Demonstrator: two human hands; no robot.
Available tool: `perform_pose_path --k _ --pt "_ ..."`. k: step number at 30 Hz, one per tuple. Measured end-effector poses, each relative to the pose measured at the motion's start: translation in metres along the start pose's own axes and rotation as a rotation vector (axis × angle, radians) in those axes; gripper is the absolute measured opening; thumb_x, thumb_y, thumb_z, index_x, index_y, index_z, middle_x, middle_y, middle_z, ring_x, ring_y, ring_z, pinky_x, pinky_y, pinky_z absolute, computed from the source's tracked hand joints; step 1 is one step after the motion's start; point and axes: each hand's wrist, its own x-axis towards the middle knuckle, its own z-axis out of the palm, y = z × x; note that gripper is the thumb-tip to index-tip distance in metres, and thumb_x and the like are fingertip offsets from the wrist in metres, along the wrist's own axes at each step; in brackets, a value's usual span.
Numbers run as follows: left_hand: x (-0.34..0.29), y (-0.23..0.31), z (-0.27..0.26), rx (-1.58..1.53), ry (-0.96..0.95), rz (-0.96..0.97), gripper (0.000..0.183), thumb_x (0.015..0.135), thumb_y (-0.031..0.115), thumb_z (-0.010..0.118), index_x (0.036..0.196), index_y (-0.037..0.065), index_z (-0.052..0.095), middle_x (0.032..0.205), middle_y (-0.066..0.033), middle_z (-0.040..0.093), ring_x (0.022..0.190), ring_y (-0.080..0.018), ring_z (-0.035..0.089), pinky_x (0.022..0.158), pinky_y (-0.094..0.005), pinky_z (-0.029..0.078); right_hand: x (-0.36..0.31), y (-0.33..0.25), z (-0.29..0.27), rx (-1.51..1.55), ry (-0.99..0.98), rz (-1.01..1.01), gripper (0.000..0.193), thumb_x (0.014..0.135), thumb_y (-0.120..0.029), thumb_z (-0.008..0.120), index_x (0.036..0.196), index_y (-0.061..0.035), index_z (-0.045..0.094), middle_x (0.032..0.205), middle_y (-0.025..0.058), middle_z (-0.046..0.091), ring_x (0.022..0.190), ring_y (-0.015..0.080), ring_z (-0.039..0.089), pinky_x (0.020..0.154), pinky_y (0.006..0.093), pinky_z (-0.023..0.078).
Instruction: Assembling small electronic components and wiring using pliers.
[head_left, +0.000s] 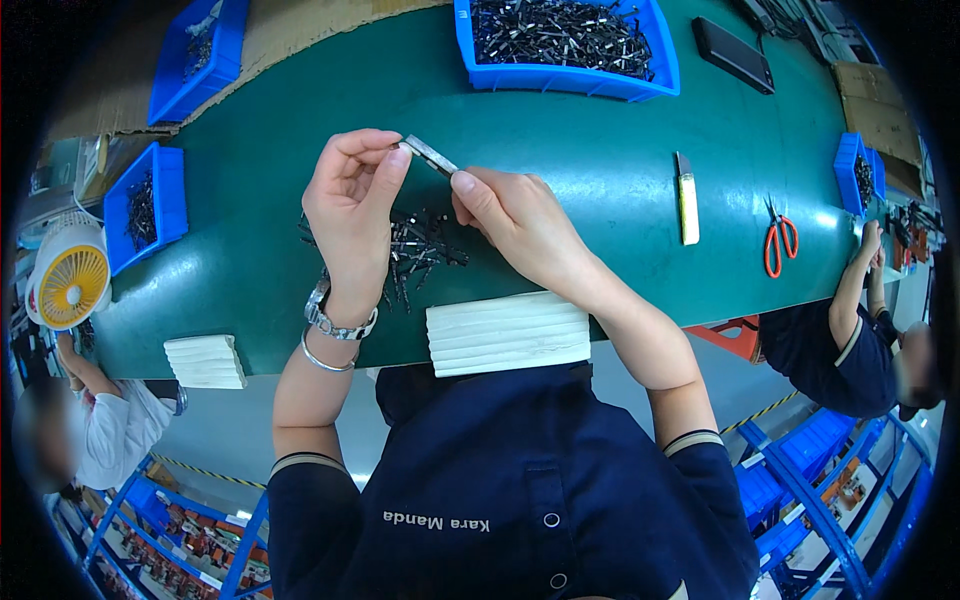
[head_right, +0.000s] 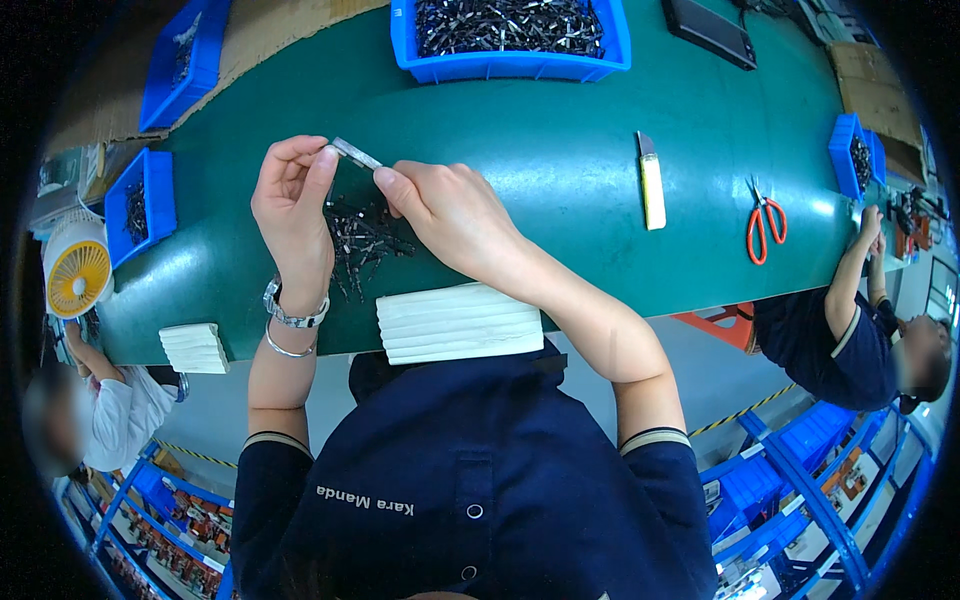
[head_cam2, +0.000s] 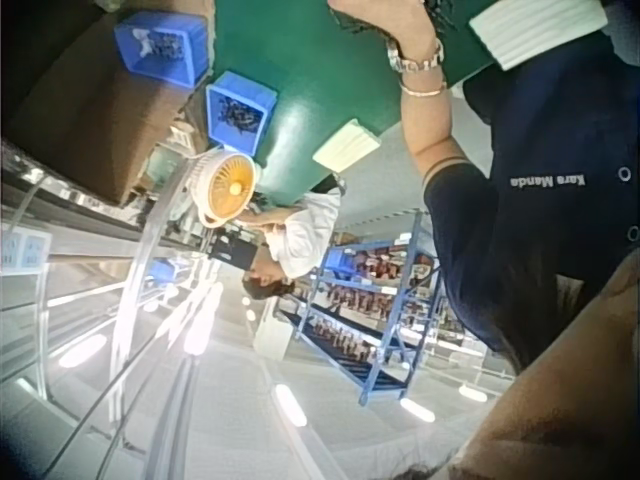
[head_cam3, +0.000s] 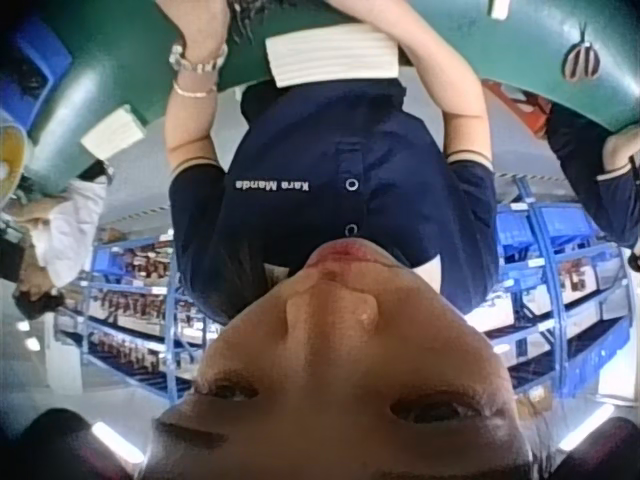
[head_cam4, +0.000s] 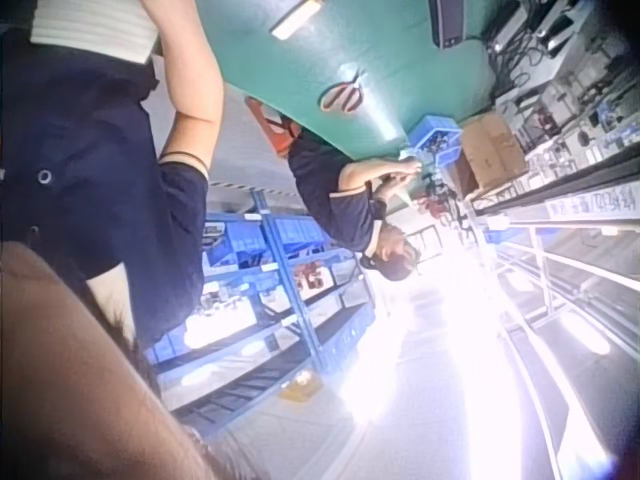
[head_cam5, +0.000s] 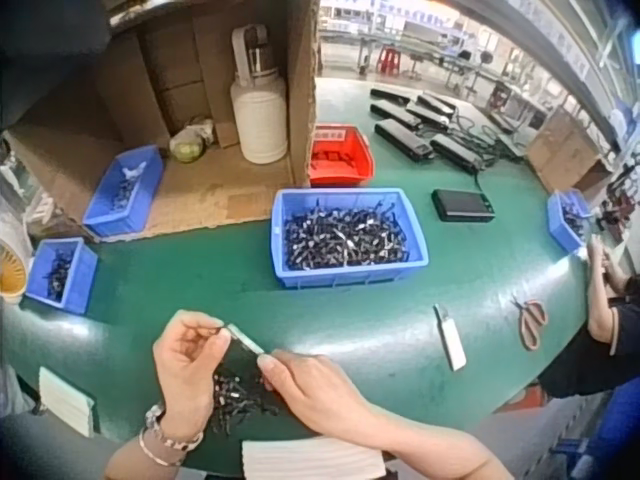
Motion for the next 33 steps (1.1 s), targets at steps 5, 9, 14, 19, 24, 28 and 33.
perform_pose_path --k 5,9,14,19,24,28,33 --pt "-0.001 0.0 -0.001 -0.01 -0.006 0.004 0.013 0.086 -0.001 0.064 0.099 -0.001 0.06 0.089 -0.0044 0.064 0.081 -0.0063 0.059 0.073 -0.0188 0.047 0.002 0.005 0.005 0.013 0.003 -0.005 0.049 0.099 -0.039 0.041 0.075 -0.0012 0.061 0.06 0.017 0.058 0.06 0.0366 0.058 0.057 0.0436 0.044" --pt "0.0 -0.001 -0.001 -0.023 0.027 0.003 0.014 0.086 -0.002 0.065 0.099 -0.001 0.06 0.089 -0.0043 0.064 0.081 -0.0064 0.059 0.073 -0.0188 0.047 0.003 0.008 0.004 0.168 -0.054 0.043 0.051 0.099 -0.04 0.039 0.074 -0.0015 0.06 0.056 0.0122 0.055 0.056 0.0296 0.057 0.055 0.0398 0.043" --pt "0.0 0.0 -0.001 -0.002 0.024 -0.004 0.014 0.086 -0.002 0.065 0.098 -0.001 0.06 0.088 -0.004 0.064 0.081 -0.0065 0.059 0.074 -0.0189 0.047 0.003 0.01 0.003 0.253 -0.098 0.038 0.053 0.1 -0.042 0.036 0.073 -0.002 0.06 0.054 0.0086 0.054 0.054 0.0234 0.056 0.055 0.0368 0.042" --pt "0.0 -0.001 -0.001 -0.013 0.027 0.006 0.014 0.086 -0.002 0.065 0.098 -0.001 0.06 0.088 -0.004 0.063 0.081 -0.0065 0.059 0.073 -0.0187 0.047 0.003 0.007 0.001 0.21 -0.118 0.041 0.054 0.1 -0.043 0.036 0.073 -0.0019 0.06 0.055 0.0103 0.055 0.056 0.0264 0.057 0.055 0.0379 0.043" --pt "-0.001 0.0 0.0 -0.018 0.017 0.012 0.013 0.086 -0.002 0.065 0.098 -0.001 0.06 0.088 -0.0042 0.063 0.081 -0.0063 0.059 0.072 -0.0184 0.047 0.002 0.006 0.004 0.053 -0.018 -0.017 0.052 0.099 -0.041 0.038 0.076 0.0001 0.061 0.062 0.0169 0.059 0.061 0.0357 0.058 0.058 0.0426 0.044" --pt "-0.003 -0.001 -0.001 -0.061 0.023 0.042 0.013 0.086 -0.002 0.064 0.098 -0.001 0.06 0.089 -0.0046 0.064 0.081 -0.0063 0.059 0.071 -0.0182 0.047 -0.002 -0.004 0.003 0.016 0.005 0.026 0.048 0.099 -0.038 0.041 0.078 0.0 0.062 0.064 0.0189 0.06 0.061 0.0362 0.058 0.056 0.0436 0.044" --pt "-0.002 0.001 -0.001 -0.046 0.035 0.058 0.015 0.087 -0.004 0.061 0.101 -0.001 0.058 0.092 -0.0048 0.062 0.084 -0.0077 0.058 0.075 -0.0186 0.045 0.002 0.0 0.003 0.14 0.008 -0.01 0.043 0.096 -0.036 0.05 0.079 0.0007 0.062 0.063 0.0212 0.057 0.059 0.0356 0.056 0.053 0.0408 0.043"
